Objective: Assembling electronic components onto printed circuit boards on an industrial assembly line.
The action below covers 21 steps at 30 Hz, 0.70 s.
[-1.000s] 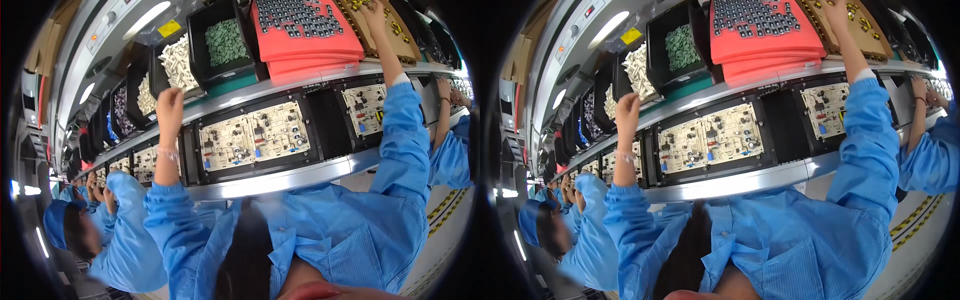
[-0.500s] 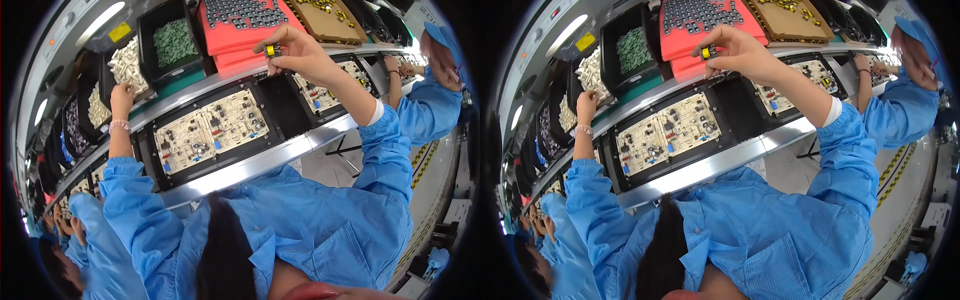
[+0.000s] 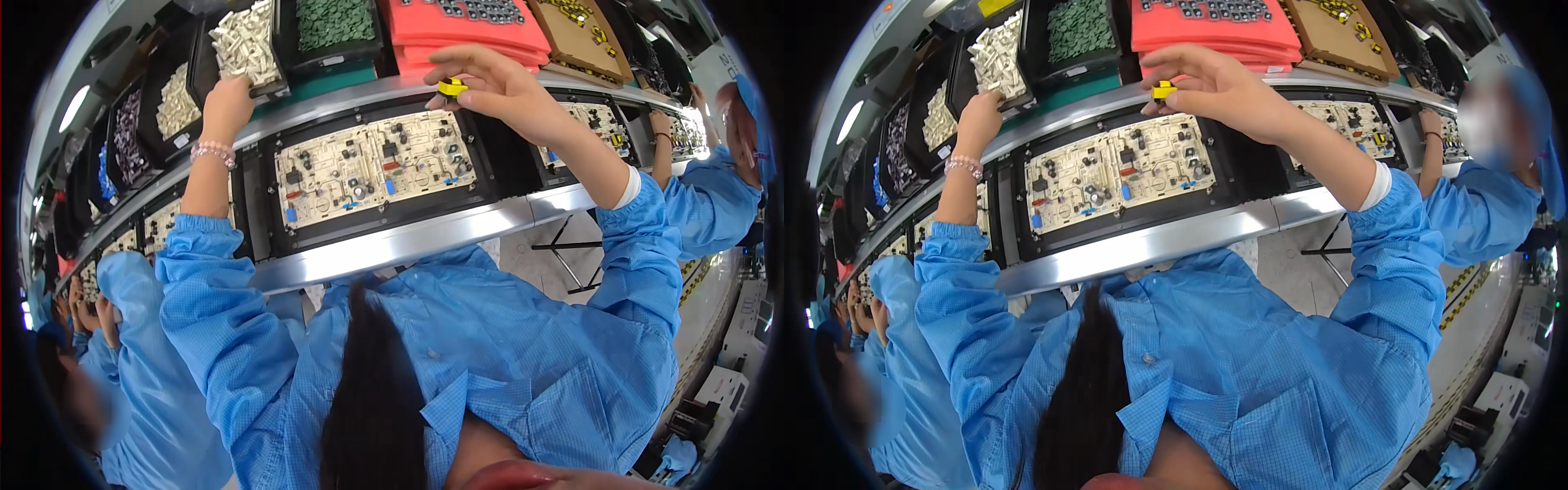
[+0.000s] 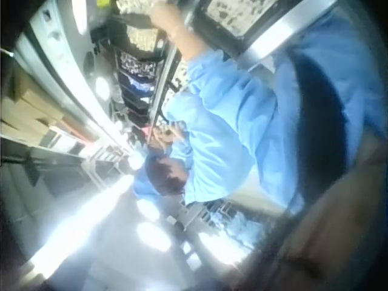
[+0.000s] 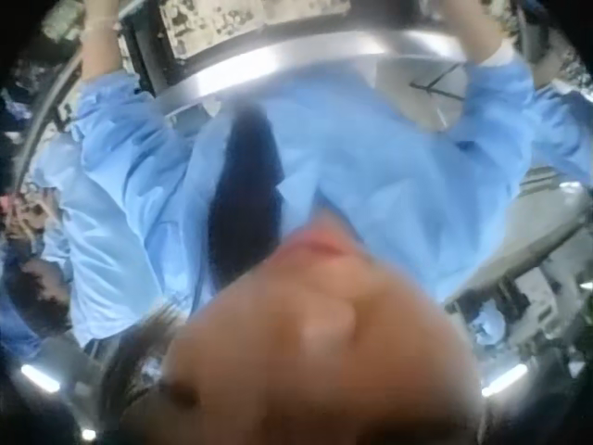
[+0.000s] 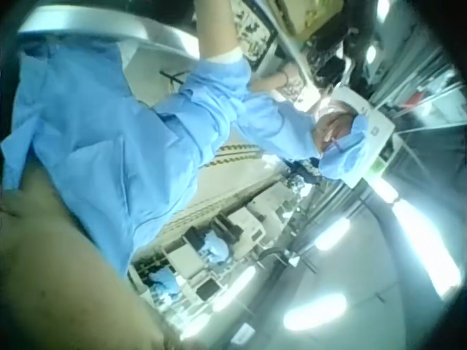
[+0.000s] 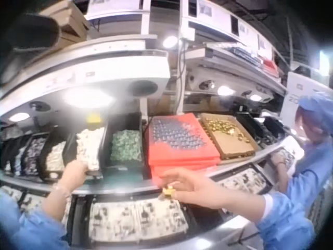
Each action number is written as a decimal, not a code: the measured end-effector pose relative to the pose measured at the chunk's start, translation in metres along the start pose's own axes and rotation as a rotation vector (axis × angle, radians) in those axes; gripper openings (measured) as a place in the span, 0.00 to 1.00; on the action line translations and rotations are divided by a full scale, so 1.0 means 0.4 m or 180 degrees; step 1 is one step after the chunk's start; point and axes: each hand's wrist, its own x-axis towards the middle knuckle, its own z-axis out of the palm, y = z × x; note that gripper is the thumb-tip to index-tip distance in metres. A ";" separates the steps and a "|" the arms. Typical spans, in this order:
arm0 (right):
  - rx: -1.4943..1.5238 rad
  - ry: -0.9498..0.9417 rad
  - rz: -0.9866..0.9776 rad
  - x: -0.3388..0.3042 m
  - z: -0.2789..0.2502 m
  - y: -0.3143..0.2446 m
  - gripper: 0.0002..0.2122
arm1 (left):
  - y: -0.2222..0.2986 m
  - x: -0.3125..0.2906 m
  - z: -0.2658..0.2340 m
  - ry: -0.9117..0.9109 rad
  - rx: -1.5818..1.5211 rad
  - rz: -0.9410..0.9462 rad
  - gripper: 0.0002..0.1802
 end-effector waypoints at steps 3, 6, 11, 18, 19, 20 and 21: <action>-0.0340 -0.0130 0.0027 -0.002 0.019 0.051 0.16 | -0.003 -0.023 0.015 0.0297 0.0095 0.0278 0.10; -0.2556 -0.0132 -0.0532 -0.008 0.050 0.090 0.17 | -0.004 -0.029 0.012 -0.0056 0.0494 0.0298 0.21; -0.2639 -0.0017 -0.0542 -0.021 0.093 0.167 0.18 | 0.004 -0.065 0.011 0.0208 0.0356 0.0472 0.23; -0.2822 0.0320 -0.0108 -0.054 0.080 0.171 0.15 | 0.002 -0.102 -0.003 0.0651 0.0153 0.0343 0.18; -0.2823 0.0316 -0.0091 -0.064 0.078 0.178 0.15 | 0.002 -0.106 -0.001 0.0643 0.0137 0.0344 0.18; -0.2907 0.0287 -0.0132 -0.073 0.078 0.191 0.14 | 0.001 -0.109 -0.001 0.0747 0.0180 0.0328 0.17; -0.2990 0.0258 -0.0174 -0.080 0.078 0.202 0.13 | -0.001 -0.109 0.000 0.0851 0.0224 0.0312 0.16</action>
